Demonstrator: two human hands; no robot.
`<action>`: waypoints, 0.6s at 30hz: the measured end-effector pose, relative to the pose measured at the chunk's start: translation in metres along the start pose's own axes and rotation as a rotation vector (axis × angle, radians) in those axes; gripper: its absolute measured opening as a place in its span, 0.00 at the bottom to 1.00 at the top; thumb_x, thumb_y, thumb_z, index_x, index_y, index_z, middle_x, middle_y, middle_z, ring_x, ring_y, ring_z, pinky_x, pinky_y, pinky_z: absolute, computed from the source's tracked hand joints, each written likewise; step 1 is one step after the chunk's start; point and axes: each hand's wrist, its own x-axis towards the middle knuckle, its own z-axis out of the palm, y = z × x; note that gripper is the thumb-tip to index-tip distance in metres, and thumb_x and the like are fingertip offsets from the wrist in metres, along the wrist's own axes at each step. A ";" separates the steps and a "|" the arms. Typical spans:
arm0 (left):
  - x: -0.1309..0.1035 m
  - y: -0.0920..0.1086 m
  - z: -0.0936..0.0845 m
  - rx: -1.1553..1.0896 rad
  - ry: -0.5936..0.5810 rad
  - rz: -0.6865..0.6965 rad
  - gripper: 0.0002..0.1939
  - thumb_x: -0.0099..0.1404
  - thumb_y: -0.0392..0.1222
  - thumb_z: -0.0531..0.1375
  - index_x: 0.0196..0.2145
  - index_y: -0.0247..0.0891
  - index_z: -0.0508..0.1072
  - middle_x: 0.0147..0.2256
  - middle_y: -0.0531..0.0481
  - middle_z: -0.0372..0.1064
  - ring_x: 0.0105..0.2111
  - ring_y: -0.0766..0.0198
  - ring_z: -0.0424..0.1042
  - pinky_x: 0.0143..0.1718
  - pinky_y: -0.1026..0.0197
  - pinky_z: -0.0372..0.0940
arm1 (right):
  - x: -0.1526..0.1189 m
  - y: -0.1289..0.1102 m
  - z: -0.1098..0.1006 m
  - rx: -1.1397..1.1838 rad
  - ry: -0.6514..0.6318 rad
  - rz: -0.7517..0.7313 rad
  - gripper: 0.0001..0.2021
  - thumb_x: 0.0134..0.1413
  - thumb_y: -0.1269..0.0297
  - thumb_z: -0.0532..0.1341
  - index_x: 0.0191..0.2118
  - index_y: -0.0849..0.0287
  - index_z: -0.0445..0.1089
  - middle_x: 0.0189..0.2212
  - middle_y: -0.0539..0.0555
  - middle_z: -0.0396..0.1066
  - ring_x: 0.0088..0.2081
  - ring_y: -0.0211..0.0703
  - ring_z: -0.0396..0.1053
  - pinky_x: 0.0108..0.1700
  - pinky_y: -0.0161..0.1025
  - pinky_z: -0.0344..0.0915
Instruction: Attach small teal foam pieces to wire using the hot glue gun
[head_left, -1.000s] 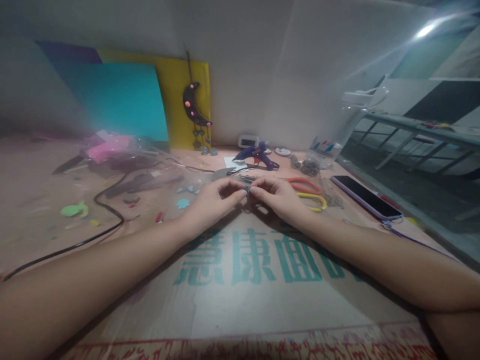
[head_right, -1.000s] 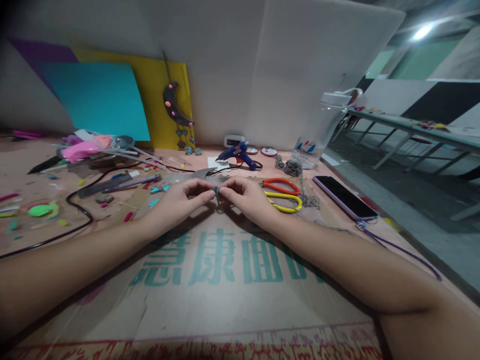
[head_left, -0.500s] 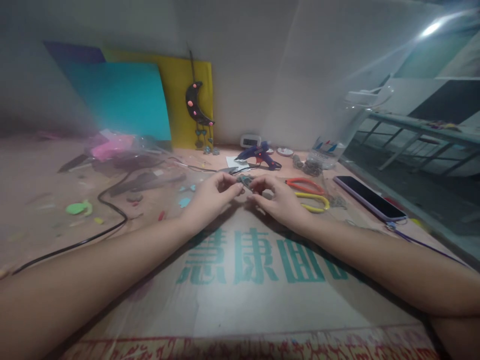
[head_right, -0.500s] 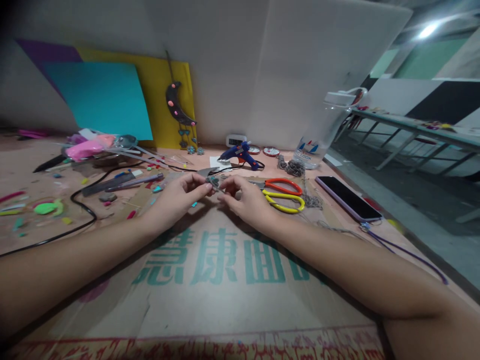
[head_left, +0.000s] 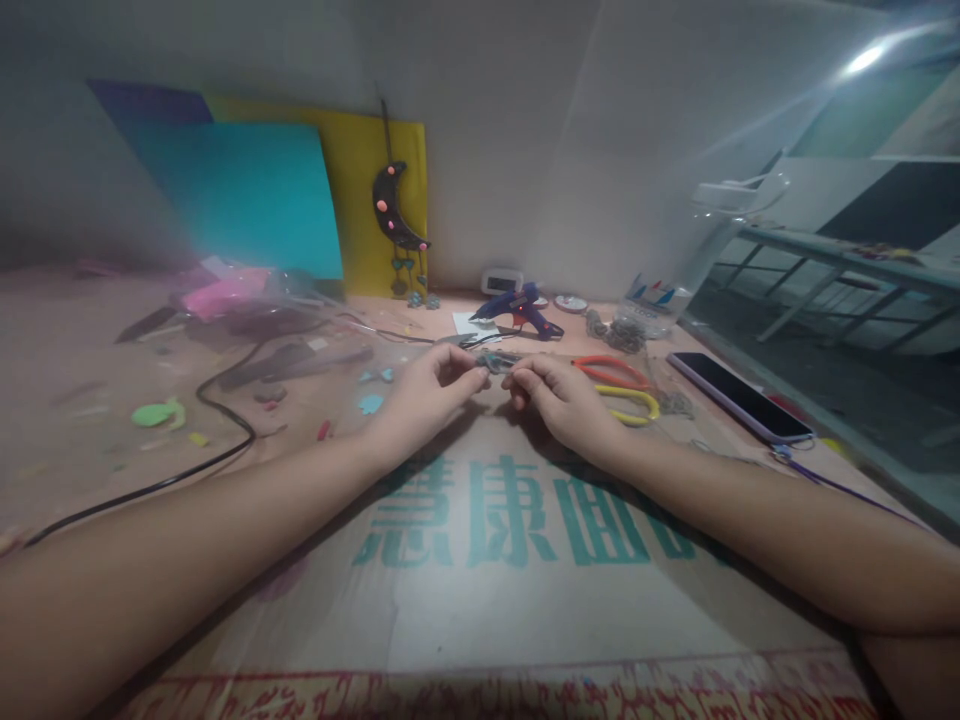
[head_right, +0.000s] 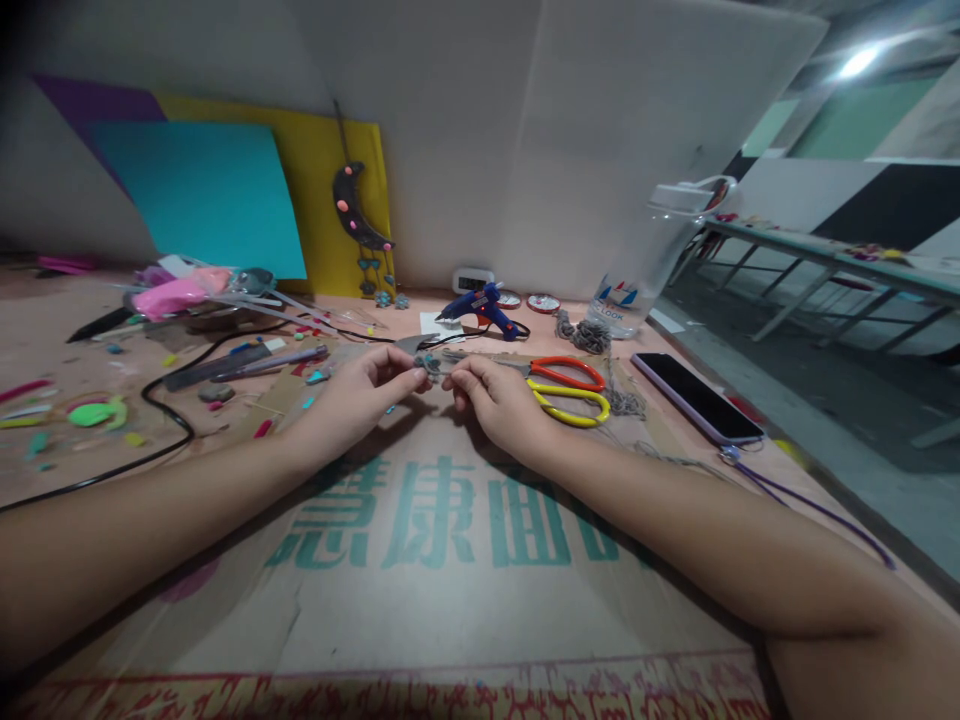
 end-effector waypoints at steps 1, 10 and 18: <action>0.000 0.000 0.000 -0.001 0.002 -0.001 0.11 0.61 0.47 0.62 0.34 0.36 0.69 0.34 0.49 0.74 0.37 0.61 0.73 0.41 0.57 0.64 | 0.000 0.001 0.000 0.027 -0.007 0.013 0.14 0.67 0.63 0.50 0.32 0.59 0.68 0.22 0.47 0.67 0.26 0.36 0.67 0.33 0.34 0.62; 0.000 0.002 0.000 0.039 0.016 0.000 0.10 0.61 0.47 0.61 0.33 0.37 0.69 0.33 0.50 0.74 0.36 0.61 0.72 0.40 0.58 0.65 | 0.000 0.002 0.004 0.231 -0.061 0.097 0.11 0.61 0.61 0.58 0.48 0.56 0.63 0.22 0.43 0.61 0.21 0.35 0.60 0.26 0.34 0.58; -0.001 0.004 -0.001 0.085 0.054 0.007 0.11 0.60 0.47 0.62 0.33 0.38 0.69 0.34 0.50 0.73 0.36 0.61 0.72 0.41 0.58 0.64 | 0.003 0.002 0.006 0.213 0.024 -0.048 0.24 0.47 0.64 0.70 0.47 0.55 0.60 0.39 0.52 0.68 0.43 0.43 0.69 0.49 0.44 0.65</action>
